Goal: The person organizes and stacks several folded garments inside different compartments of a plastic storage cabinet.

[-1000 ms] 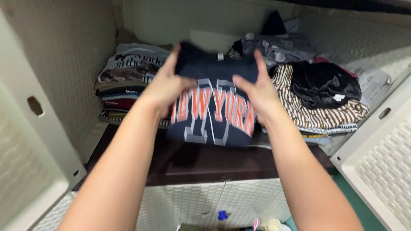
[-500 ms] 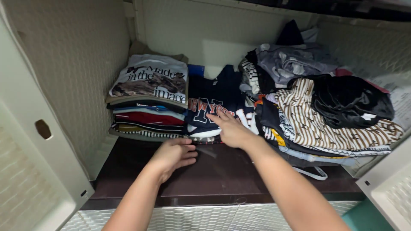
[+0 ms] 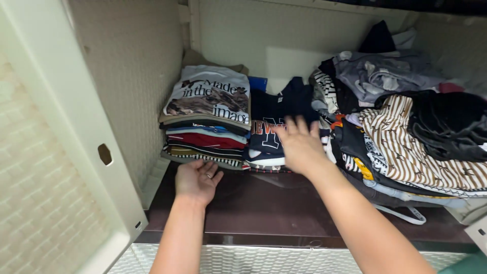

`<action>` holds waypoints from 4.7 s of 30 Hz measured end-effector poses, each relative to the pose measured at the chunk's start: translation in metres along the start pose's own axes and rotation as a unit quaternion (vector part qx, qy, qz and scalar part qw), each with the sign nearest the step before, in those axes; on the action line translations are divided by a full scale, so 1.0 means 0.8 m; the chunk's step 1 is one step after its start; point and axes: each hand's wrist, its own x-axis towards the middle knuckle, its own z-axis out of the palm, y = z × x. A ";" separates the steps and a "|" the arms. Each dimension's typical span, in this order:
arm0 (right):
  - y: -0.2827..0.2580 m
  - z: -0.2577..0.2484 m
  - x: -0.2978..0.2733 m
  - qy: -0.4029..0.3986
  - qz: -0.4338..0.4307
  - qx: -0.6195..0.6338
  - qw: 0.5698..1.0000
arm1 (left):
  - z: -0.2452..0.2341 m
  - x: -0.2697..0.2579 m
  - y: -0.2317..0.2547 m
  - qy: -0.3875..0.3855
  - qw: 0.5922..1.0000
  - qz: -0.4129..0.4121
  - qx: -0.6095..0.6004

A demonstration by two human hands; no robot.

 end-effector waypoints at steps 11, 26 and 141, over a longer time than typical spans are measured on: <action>-0.010 -0.048 0.009 -0.146 -0.015 0.101 0.984 | 0.005 0.022 -0.003 -0.102 0.994 0.030 0.038; -0.132 -0.056 0.113 0.169 -0.081 0.021 0.982 | 0.046 0.100 -0.035 -0.049 0.995 -0.005 -0.089; -0.089 0.083 0.021 -0.085 0.383 0.881 0.265 | 0.136 -0.107 0.060 -0.114 0.221 0.667 0.702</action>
